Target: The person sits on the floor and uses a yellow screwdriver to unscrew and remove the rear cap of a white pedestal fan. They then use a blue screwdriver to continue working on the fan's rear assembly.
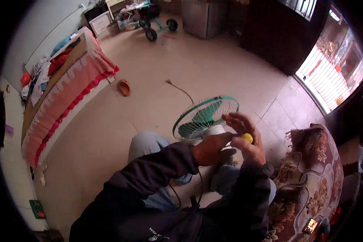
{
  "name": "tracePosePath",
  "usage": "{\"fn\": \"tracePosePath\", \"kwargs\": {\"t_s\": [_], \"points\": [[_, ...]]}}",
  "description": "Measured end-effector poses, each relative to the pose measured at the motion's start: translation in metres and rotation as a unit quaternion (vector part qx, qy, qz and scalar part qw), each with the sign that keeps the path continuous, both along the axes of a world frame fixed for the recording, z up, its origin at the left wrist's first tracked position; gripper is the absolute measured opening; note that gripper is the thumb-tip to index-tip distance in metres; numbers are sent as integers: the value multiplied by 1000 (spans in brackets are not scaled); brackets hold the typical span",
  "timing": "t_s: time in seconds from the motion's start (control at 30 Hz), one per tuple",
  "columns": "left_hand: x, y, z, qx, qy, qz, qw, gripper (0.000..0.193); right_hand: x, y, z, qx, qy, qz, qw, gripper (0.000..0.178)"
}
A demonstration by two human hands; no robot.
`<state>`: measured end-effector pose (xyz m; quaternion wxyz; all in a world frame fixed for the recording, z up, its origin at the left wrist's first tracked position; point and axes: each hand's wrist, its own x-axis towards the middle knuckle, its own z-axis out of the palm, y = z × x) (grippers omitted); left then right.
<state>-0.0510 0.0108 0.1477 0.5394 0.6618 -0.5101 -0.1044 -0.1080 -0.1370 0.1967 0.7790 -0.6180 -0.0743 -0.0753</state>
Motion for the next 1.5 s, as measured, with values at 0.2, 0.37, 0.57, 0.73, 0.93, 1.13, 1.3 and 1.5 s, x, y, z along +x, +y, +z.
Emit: {"fn": "tracePosePath", "kwargs": {"t_s": [0.2,0.37,0.57,0.73,0.93,1.13,1.3,1.5], "points": [[6,-13,0,16,30,-3,999,30,-6,-2,9,-18,33,-4,999,74],[8,-19,-9,-56,-45,45,996,27,-4,2,4,-75,29,-114,990,58],[11,-22,-17,-108,-97,97,985,18,-11,19,9,-435,-91,-422,790,39],[9,-24,-14,-77,-98,99,987,22,-16,24,26,-500,28,-414,760,38],[10,-26,-10,-46,-58,79,994,22,-18,25,34,-572,121,-411,699,43],[24,-29,-19,-40,-34,-2,999,20,-18,8,26,-556,64,-344,753,37],[24,-23,-16,-2,42,-45,998,18,-19,3,27,-572,13,-295,765,33],[21,-22,-16,-15,51,-10,999,17,-17,11,22,-544,-15,-361,757,33]]}}
